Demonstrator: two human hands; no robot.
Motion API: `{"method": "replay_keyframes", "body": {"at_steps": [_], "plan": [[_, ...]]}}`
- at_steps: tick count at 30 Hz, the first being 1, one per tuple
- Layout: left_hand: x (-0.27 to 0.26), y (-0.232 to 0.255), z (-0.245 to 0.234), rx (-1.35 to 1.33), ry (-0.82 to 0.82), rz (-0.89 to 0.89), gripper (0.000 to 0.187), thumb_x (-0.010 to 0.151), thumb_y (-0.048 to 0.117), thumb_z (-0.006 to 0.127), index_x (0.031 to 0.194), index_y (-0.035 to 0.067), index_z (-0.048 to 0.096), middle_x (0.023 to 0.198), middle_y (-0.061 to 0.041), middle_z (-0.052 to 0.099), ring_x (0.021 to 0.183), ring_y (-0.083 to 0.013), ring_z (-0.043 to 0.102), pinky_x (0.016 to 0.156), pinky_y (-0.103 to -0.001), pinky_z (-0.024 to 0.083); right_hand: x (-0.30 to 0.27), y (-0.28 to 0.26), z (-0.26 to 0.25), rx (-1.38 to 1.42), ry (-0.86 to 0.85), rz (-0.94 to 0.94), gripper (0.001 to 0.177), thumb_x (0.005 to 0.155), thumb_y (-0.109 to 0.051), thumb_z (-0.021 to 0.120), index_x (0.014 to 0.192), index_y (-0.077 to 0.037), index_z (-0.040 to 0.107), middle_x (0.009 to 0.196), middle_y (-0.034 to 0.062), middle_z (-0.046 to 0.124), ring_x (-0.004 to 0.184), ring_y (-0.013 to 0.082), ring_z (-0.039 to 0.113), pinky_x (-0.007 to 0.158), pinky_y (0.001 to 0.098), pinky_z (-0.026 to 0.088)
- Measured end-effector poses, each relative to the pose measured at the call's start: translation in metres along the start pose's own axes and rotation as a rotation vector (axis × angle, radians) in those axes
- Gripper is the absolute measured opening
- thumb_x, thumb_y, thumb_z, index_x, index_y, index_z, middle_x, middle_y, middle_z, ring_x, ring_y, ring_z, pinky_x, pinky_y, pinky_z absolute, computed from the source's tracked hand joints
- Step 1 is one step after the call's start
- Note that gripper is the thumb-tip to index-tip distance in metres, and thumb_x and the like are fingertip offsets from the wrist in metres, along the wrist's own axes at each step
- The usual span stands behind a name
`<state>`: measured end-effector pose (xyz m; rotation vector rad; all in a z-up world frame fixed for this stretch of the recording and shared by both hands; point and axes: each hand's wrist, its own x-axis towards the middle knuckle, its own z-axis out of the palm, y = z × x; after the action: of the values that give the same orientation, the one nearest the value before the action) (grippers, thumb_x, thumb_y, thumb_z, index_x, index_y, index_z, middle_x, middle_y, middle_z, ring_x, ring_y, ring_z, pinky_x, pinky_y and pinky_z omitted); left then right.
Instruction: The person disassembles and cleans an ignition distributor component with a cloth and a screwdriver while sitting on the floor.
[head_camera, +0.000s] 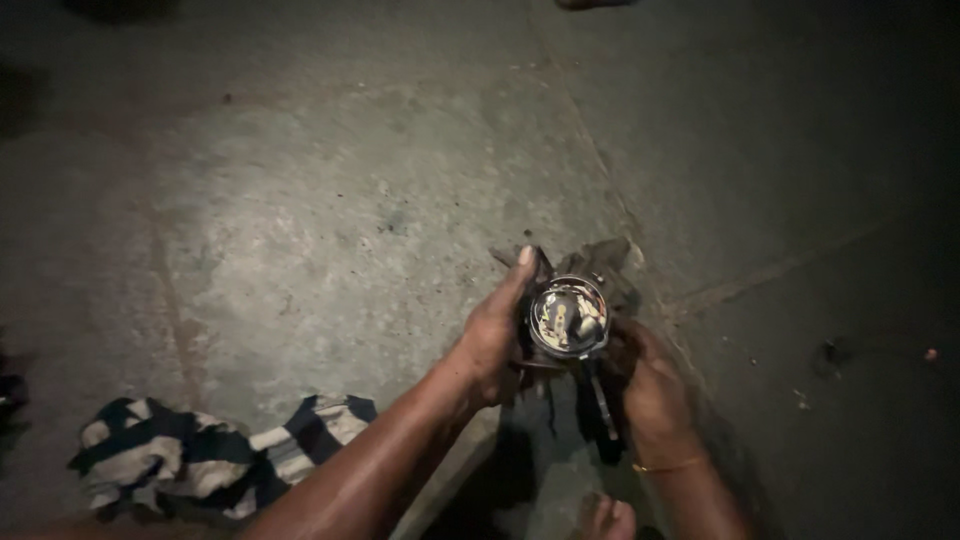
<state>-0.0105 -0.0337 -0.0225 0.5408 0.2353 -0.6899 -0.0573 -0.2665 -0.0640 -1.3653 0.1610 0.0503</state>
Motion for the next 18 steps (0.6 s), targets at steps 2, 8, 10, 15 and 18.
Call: {"method": "replay_keyframes", "body": {"at_steps": [2,8,10,15,18], "plan": [[-0.001,-0.002,0.005,0.015,-0.026,0.005,0.079,0.088,0.073,0.053,0.131,0.008,0.062,0.118,-0.012,0.074,0.106,-0.025,0.071,0.095,-0.045,0.058,-0.003,0.001,-0.004,0.1,0.008,0.076,0.034,0.102,-0.008,0.046,0.129,0.005,0.061,0.123,0.0173,0.069,0.11,0.0262,0.067,0.099,0.0396,0.053],[-0.012,0.009,0.012,0.076,-0.131,-0.024,0.088,0.086,0.078,0.045,0.136,0.008,0.061,0.122,-0.01,0.073,0.109,-0.023,0.071,0.096,-0.044,0.057,-0.013,-0.025,0.011,0.28,-0.049,0.231,0.039,0.099,-0.022,0.053,0.128,0.003,0.063,0.121,0.0181,0.07,0.107,0.0292,0.069,0.097,0.0457,0.054],[-0.015,0.012,0.015,0.037,-0.202,-0.036,0.091,0.088,0.08,0.043,0.138,0.007,0.061,0.12,-0.012,0.072,0.107,-0.024,0.07,0.095,-0.044,0.057,-0.019,-0.04,0.018,0.314,0.013,0.234,0.042,0.1,-0.027,0.054,0.128,0.003,0.063,0.124,0.0157,0.07,0.111,0.0274,0.068,0.098,0.0444,0.054],[-0.019,0.014,0.019,0.134,-0.225,0.002,0.094,0.087,0.082,0.042,0.136,0.004,0.06,0.118,-0.015,0.074,0.107,-0.0246,0.073,0.093,-0.044,0.059,-0.011,-0.048,0.031,0.341,-0.061,0.359,0.049,0.098,-0.036,0.058,0.132,0.0,0.063,0.124,0.0147,0.07,0.111,0.0281,0.067,0.097,0.0443,0.052],[-0.019,0.015,0.02,0.107,-0.247,-0.037,0.093,0.086,0.082,0.043,0.138,0.006,0.059,0.119,-0.013,0.073,0.106,-0.0234,0.073,0.092,-0.043,0.06,-0.012,-0.046,0.027,0.362,0.0,0.366,0.05,0.097,-0.038,0.059,0.131,-0.001,0.061,0.124,0.0147,0.069,0.111,0.0296,0.067,0.097,0.0476,0.053]]}}
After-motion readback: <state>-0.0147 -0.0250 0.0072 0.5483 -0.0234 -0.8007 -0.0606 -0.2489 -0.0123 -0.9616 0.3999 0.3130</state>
